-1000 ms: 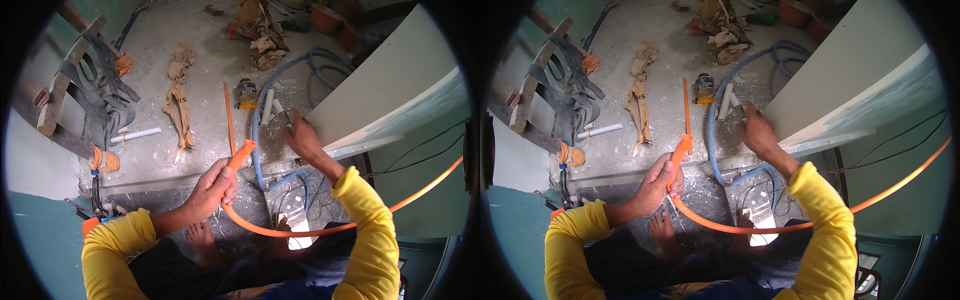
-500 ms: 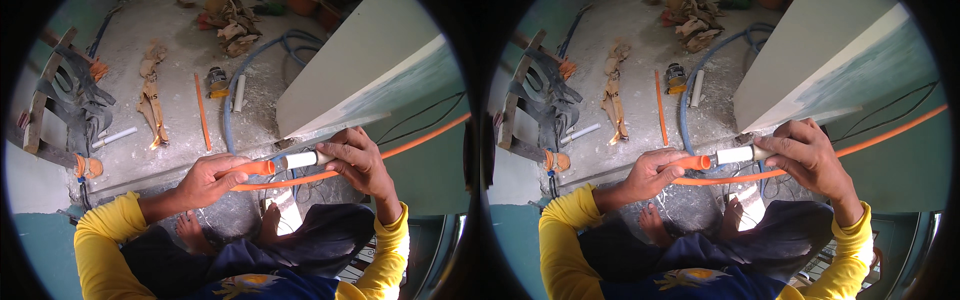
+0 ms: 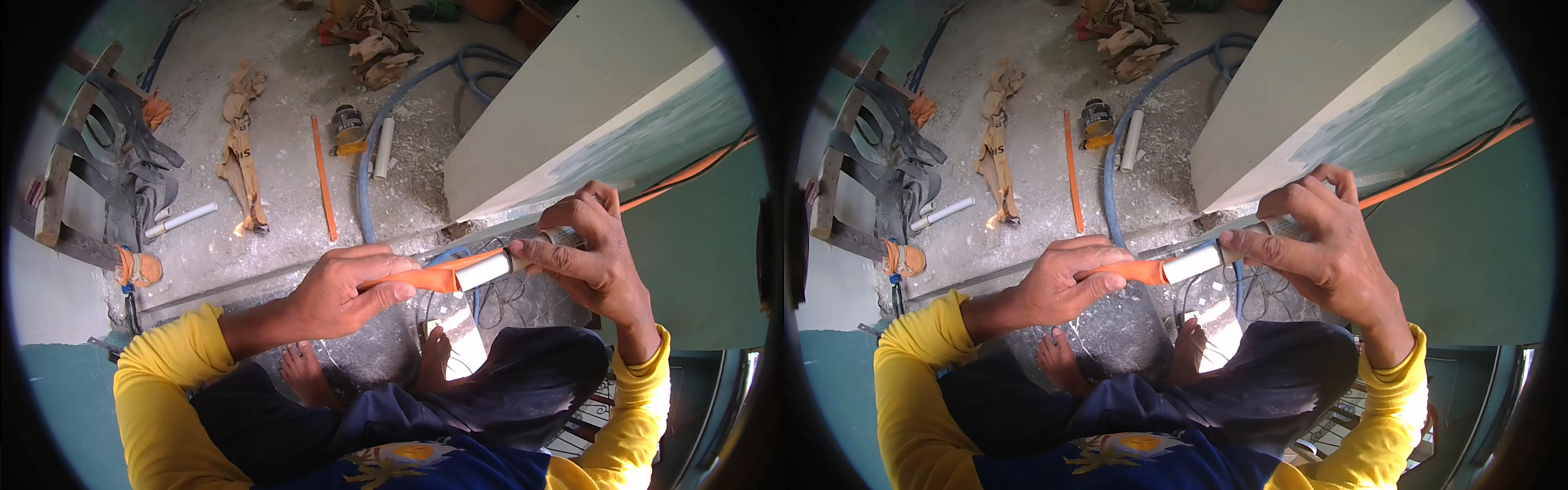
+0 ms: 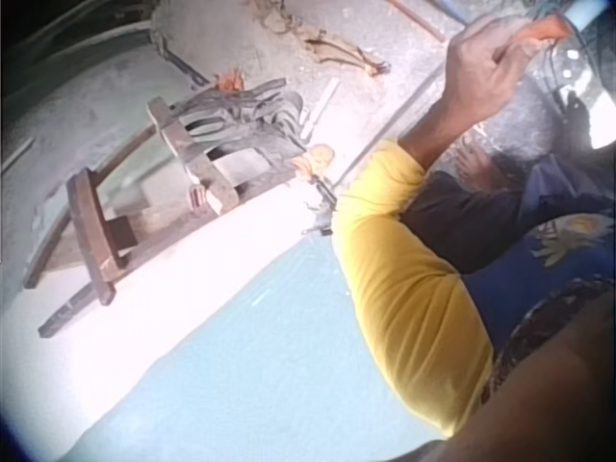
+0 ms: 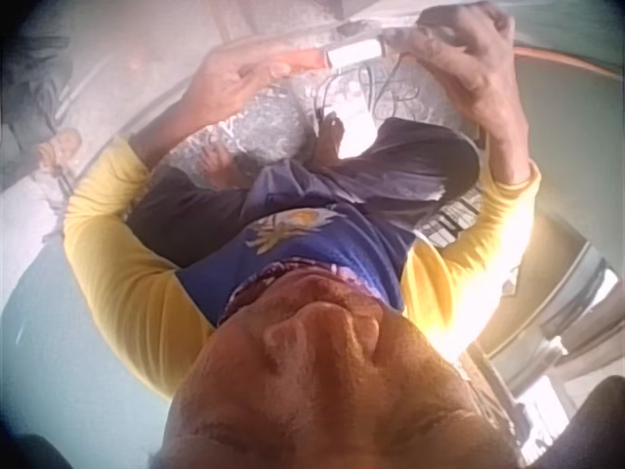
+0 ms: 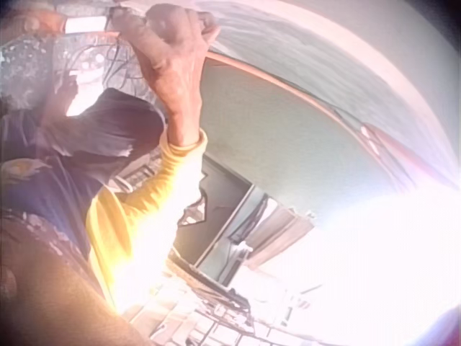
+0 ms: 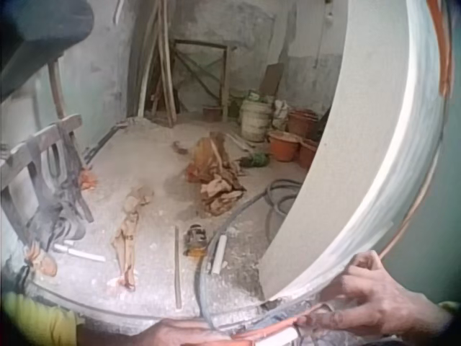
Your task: The person heats an orange plastic pipe with a flame, then inserts a white plastic connector into the heated section. They use pliers to cut the orange pipe and repeat the heating and insertion process.
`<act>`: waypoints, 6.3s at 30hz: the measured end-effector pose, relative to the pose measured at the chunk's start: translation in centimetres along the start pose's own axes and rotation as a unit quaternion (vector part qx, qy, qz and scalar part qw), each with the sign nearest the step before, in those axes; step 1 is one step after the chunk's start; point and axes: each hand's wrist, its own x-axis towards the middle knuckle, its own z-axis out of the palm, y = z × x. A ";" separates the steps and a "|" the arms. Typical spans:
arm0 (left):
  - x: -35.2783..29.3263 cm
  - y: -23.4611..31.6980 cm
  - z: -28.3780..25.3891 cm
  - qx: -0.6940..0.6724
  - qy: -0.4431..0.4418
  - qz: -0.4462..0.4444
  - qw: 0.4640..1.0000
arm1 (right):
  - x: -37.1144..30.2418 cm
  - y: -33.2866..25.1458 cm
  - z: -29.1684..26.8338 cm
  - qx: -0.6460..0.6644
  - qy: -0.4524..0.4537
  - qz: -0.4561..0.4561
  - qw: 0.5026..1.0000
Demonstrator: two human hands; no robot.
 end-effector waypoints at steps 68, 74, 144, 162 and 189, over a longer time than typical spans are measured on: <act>2.3 2.7 1.5 0.017 0.063 0.031 0.997 | -1.7 -2.2 0.6 0.119 -0.016 0.081 0.990; 2.1 2.8 1.4 0.007 0.050 0.026 0.998 | -1.3 -2.7 0.4 0.113 0.016 0.070 0.991; 2.1 5.1 0.2 0.015 0.021 0.000 1.000 | -2.1 -4.9 1.3 0.040 -0.004 0.039 0.998; 1.5 3.7 0.7 0.111 0.035 0.117 0.986 | -2.3 -5.3 1.8 0.220 -0.070 0.125 0.965; 2.3 4.1 -0.7 0.088 -0.017 0.042 0.995 | -2.1 -5.4 2.7 0.093 -0.030 0.078 0.992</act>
